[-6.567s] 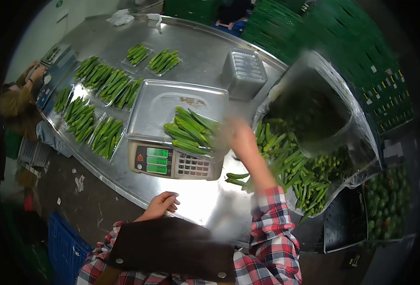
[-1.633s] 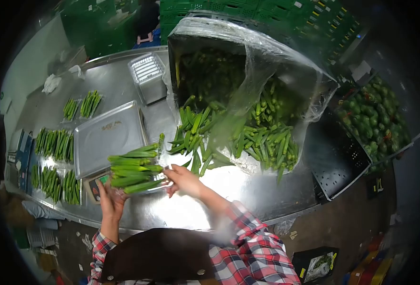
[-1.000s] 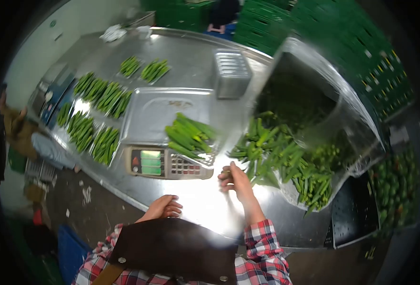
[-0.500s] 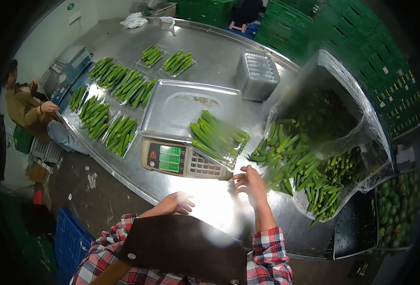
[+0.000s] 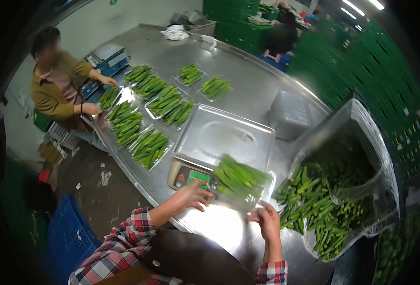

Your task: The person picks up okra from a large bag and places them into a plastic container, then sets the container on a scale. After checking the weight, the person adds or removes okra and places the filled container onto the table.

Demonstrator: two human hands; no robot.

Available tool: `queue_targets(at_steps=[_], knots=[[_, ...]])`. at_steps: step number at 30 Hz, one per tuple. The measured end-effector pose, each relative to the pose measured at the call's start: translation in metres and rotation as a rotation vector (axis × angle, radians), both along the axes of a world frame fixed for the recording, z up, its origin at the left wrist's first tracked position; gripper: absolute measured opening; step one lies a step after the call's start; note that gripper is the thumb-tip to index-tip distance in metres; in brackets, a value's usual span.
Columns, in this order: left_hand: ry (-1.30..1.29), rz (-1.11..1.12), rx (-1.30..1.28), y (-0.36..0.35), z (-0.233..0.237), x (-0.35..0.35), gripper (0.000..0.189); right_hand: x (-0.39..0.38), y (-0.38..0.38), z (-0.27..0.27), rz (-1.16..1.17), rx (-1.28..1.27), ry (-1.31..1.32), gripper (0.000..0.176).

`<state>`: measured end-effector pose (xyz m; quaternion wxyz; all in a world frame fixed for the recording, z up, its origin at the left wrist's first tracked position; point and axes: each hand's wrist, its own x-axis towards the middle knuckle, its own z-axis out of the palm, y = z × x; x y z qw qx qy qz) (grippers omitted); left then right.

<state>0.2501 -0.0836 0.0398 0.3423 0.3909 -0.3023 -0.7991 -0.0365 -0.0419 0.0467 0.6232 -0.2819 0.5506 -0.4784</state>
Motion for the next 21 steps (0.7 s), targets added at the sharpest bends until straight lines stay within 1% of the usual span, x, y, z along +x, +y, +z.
queue_targets(at_steps=[2, 3, 6, 7, 9, 12, 13, 16, 17, 18, 19, 21], knots=[[0.031, 0.037, 0.015, 0.001, 0.008, 0.003, 0.064, 0.006, 0.005, 0.009, 0.081, 0.032, -0.004, 0.032], [0.008, 0.075, 0.03, 0.003, 0.009, 0.004, 0.061, 0.009, 0.007, 0.01, 0.125, 0.043, -0.015, 0.031], [0.075, 0.092, 0.04, 0.009, 0.0, 0.015, 0.054, 0.02, 0.009, 0.014, 0.226, 0.049, -0.017, 0.025], [0.082, 0.125, 0.127, 0.01, 0.004, 0.021, 0.047, 0.027, 0.008, 0.02, 0.26, 0.042, 0.001, 0.024], [0.06, 0.202, 0.082, 0.015, 0.007, 0.033, 0.044, 0.039, 0.001, 0.026, 0.328, 0.023, 0.034, 0.022], [0.101, 0.282, 0.078, 0.016, 0.01, 0.057, 0.039, 0.057, -0.012, 0.032, 0.38, -0.017, 0.073, 0.022], [0.133, 0.298, 0.072, 0.015, 0.013, 0.067, 0.038, 0.068, -0.018, 0.042, 0.38, -0.029, 0.031, 0.022], [0.189, 0.389, 0.014, 0.001, 0.022, 0.096, 0.033, 0.097, -0.043, 0.059, 0.457, -0.073, -0.011, 0.026], [0.196, 0.431, -0.017, -0.006, 0.024, 0.108, 0.032, 0.103, -0.052, 0.06, 0.466, -0.108, -0.043, 0.031], [0.202, 0.472, -0.046, -0.014, 0.028, 0.121, 0.032, 0.111, -0.061, 0.067, 0.448, -0.151, -0.021, 0.033], [0.137, 0.583, -0.003, -0.024, 0.038, 0.134, 0.029, 0.12, -0.072, 0.076, 0.428, -0.197, -0.001, 0.034], [0.123, 0.735, -0.075, -0.051, 0.048, 0.173, 0.028, 0.127, -0.091, 0.077, 0.376, -0.242, 0.06, 0.034]])
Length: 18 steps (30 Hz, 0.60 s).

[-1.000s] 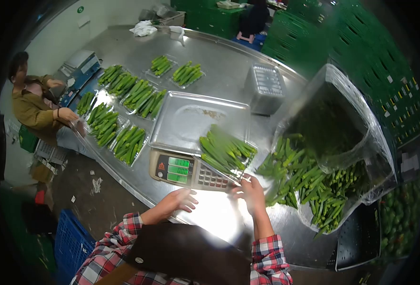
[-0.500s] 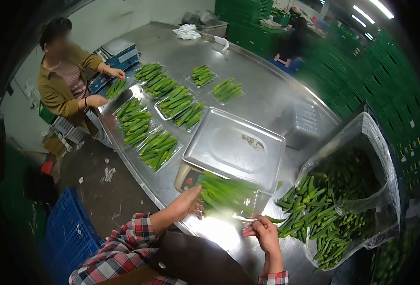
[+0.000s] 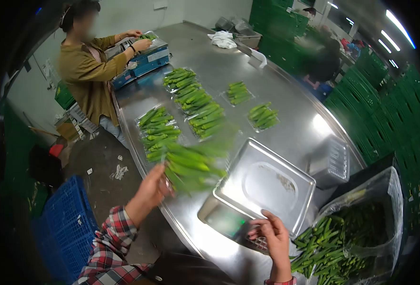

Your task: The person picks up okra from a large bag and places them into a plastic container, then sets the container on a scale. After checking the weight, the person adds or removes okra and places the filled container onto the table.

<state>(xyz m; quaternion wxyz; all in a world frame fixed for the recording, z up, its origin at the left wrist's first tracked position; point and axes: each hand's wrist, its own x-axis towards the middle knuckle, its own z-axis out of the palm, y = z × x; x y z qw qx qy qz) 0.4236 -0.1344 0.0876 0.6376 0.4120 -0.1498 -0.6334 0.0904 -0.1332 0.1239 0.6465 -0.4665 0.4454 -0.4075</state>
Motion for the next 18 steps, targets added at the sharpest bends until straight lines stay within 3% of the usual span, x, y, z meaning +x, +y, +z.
queue_targets(at_steps=[5, 6, 9, 14, 16, 17, 18], knots=[[-0.164, 0.27, -0.136, -0.092, -0.053, 0.168, 0.031, -0.023, -0.025, -0.001, -0.319, 0.001, 0.156, 0.027], [-0.144, 0.456, -0.088, -0.109, -0.041, 0.181, 0.025, -0.033, -0.028, -0.003, -0.393, -0.023, 0.182, 0.026], [-0.204, 0.632, 0.011, -0.158, -0.096, 0.275, 0.026, -0.062, -0.037, -0.011, -0.593, -0.027, 0.276, 0.024], [-0.179, 0.725, 0.23, -0.203, -0.149, 0.346, 0.03, -0.073, -0.059, -0.002, -0.664, -0.03, 0.37, 0.025], [-0.13, 0.818, 0.319, -0.217, -0.157, 0.357, 0.031, -0.077, -0.077, -0.004, -0.687, -0.03, 0.546, 0.022], [-0.46, 0.617, 0.064, -0.206, -0.183, 0.386, 0.029, -0.066, -0.087, 0.005, -0.734, -0.002, 0.606, 0.022], [-0.986, 0.314, 0.163, -0.2, -0.163, 0.367, 0.029, -0.066, -0.097, 0.008, -0.703, -0.048, 0.674, 0.024]])
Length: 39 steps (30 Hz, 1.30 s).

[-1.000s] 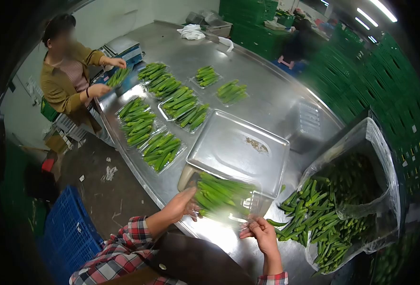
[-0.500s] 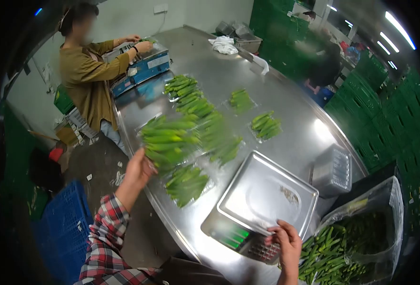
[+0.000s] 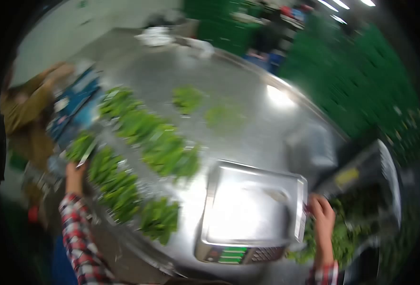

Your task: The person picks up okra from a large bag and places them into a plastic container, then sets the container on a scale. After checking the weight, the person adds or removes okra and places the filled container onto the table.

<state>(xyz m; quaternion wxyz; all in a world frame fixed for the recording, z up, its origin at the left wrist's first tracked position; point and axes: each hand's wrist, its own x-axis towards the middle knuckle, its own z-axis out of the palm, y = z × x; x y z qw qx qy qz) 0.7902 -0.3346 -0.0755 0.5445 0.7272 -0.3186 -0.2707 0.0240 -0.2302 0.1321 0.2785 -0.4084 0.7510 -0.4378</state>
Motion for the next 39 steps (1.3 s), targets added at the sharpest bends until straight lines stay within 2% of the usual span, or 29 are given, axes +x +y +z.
queue_targets(at_steps=[1, 2, 3, 4, 6, 9, 11, 13, 16, 19, 20, 23, 25, 27, 31, 33, 36, 39], knots=[[-0.504, -0.178, 0.218, 0.006, 0.023, -0.023, 0.03, -0.005, -0.009, 0.004, 0.045, 0.007, 0.064, 0.025], [-0.339, -0.123, 0.049, 0.009, 0.022, -0.032, 0.032, -0.027, -0.014, -0.011, 0.064, -0.06, 0.106, 0.025], [-0.464, -0.161, -0.067, 0.004, -0.004, -0.005, 0.025, -0.031, -0.029, -0.013, 0.074, -0.102, 0.19, 0.024], [-0.445, -0.145, -0.071, -0.005, -0.031, 0.033, 0.026, -0.037, -0.045, -0.018, 0.056, -0.136, 0.37, 0.024], [-0.366, -0.085, 0.022, -0.024, -0.074, 0.106, 0.03, -0.067, -0.074, -0.046, 0.057, -0.246, 0.562, 0.026], [-0.332, -0.049, 0.071, -0.036, -0.086, 0.142, 0.036, -0.093, -0.12, -0.059, 0.049, -0.235, 1.035, 0.031], [-0.291, -0.06, 0.051, -0.037, -0.085, 0.14, 0.041, -0.086, -0.137, -0.056, 0.052, 0.147, 0.871, 0.026], [-0.215, -0.09, -0.043, -0.033, -0.077, 0.112, 0.045, -0.083, -0.147, -0.058, 0.206, 0.333, 1.293, 0.02], [-0.022, -0.186, -0.166, 0.01, 0.016, -0.026, 0.037, -0.077, -0.155, -0.055, 0.157, 0.272, 1.255, 0.02], [0.113, -0.313, -0.196, 0.047, 0.072, -0.117, 0.03, -0.084, -0.151, -0.048, 0.173, 0.099, 1.213, 0.016], [0.1, -0.278, -0.17, 0.059, 0.093, -0.156, 0.029, -0.083, -0.145, -0.041, 0.164, 0.04, 1.172, 0.015], [0.051, -0.436, -0.119, 0.09, 0.125, -0.233, 0.028, -0.088, -0.121, -0.038, 0.204, -0.242, 1.019, 0.015], [0.08, -0.585, -0.085, 0.112, 0.139, -0.295, 0.028, -0.079, -0.068, -0.034, 0.195, -0.452, 1.001, 0.013], [0.072, -0.825, -0.122, 0.13, 0.135, -0.344, 0.028, -0.077, -0.006, -0.039, 0.194, -0.651, 0.903, 0.009], [0.393, -1.149, 0.017, 0.189, 0.157, -0.483, 0.042, -0.087, 0.142, -0.059, 0.068, -0.483, 0.593, 0.011], [0.51, -1.237, 0.084, 0.213, 0.145, -0.535, 0.058, -0.088, 0.218, -0.064, 0.033, -0.369, 0.602, 0.015], [0.707, -1.316, 0.346, 0.241, 0.136, -0.594, 0.059, -0.094, 0.314, -0.093, 0.103, -0.208, 0.511, 0.024], [0.847, -1.306, 0.598, 0.264, 0.121, -0.637, 0.055, -0.094, 0.375, -0.109, 0.194, -0.156, 0.61, 0.018]])
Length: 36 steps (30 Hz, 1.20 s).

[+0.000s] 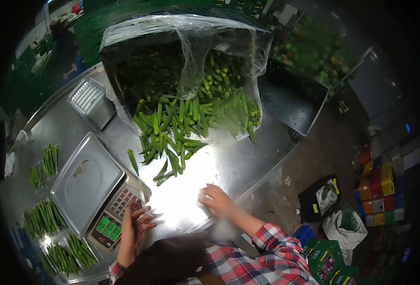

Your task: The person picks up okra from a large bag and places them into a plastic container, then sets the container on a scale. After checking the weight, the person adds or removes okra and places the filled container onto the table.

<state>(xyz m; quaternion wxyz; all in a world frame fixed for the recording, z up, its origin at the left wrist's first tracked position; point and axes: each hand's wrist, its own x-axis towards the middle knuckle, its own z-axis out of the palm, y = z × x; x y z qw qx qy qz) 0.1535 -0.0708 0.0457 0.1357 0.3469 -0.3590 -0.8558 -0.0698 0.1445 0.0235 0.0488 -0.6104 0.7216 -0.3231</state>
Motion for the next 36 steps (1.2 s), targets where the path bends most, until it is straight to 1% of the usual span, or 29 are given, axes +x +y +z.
queue_targets(at_steps=[2, 3, 5, 6, 7, 10, 12, 13, 14, 16, 18, 21, 24, 25, 28, 29, 32, 33, 36], knots=[[-0.134, -0.131, -0.07, 0.014, -0.019, -0.019, 0.06, 0.001, 0.023, -0.007, 0.045, 0.082, -0.002, 0.019], [-0.175, -0.143, -0.098, 0.022, -0.026, -0.027, 0.061, 0.0, 0.032, -0.01, 0.067, 0.124, -0.001, 0.021], [-0.212, -0.116, -0.167, 0.034, -0.066, -0.031, 0.059, -0.004, 0.038, -0.012, 0.107, 0.177, -0.065, 0.024], [-0.221, -0.111, -0.201, 0.039, -0.08, -0.032, 0.059, -0.01, 0.04, -0.012, 0.116, 0.205, -0.089, 0.025], [-0.257, -0.083, -0.255, 0.045, -0.083, -0.034, 0.058, -0.019, 0.042, -0.012, 0.105, 0.188, -0.137, 0.03], [-0.292, 0.075, -0.328, 0.063, -0.099, -0.037, 0.055, -0.08, 0.036, -0.018, -0.173, 0.137, -0.176, 0.032], [-0.292, 0.098, -0.342, 0.075, -0.094, -0.044, 0.054, -0.14, 0.023, -0.014, -0.452, -0.086, -0.241, 0.036], [-0.292, 0.111, -0.349, 0.079, -0.09, -0.048, 0.053, -0.177, 0.017, -0.018, -0.549, -0.142, -0.116, 0.037], [-0.326, 0.088, -0.375, 0.084, -0.087, -0.054, 0.051, -0.215, 0.011, -0.022, -0.587, -0.238, 0.009, 0.04], [-0.399, 0.049, -0.426, 0.094, -0.079, -0.066, 0.048, -0.274, -0.006, -0.01, -0.776, -0.168, 0.06, 0.05], [-0.41, 0.07, -0.416, 0.104, -0.072, -0.084, 0.044, -0.327, -0.024, -0.021, -0.861, -0.047, 0.131, 0.079], [-0.389, 0.103, -0.426, 0.111, -0.08, -0.1, 0.042, -0.342, -0.057, 0.008, -0.977, 0.404, -0.107, 0.098], [-0.359, 0.125, -0.381, 0.116, -0.079, -0.115, 0.041, -0.34, -0.075, 0.0, -0.965, 0.768, 0.035, 0.112], [-0.351, 0.129, -0.357, 0.116, -0.078, -0.119, 0.041, -0.346, -0.076, -0.013, -0.979, 0.772, 0.021, 0.12], [-0.325, 0.136, -0.389, 0.114, -0.087, -0.122, 0.039, -0.364, -0.055, -0.019, -0.867, 0.718, -0.079, 0.117], [-0.333, 0.121, -0.378, 0.113, -0.086, -0.122, 0.039, -0.37, -0.05, -0.022, -0.861, 0.671, -0.113, 0.112], [-0.355, 0.097, -0.365, 0.112, -0.078, -0.126, 0.04, -0.368, -0.061, -0.035, -0.941, 0.738, 0.055, 0.107], [-0.36, 0.095, -0.377, 0.111, -0.082, -0.126, 0.04, -0.36, -0.06, -0.03, -0.909, 0.706, 0.064, 0.104], [-0.342, 0.105, -0.366, 0.107, -0.086, -0.126, 0.041, -0.361, -0.046, -0.019, -0.86, 0.601, -0.044, 0.101]])
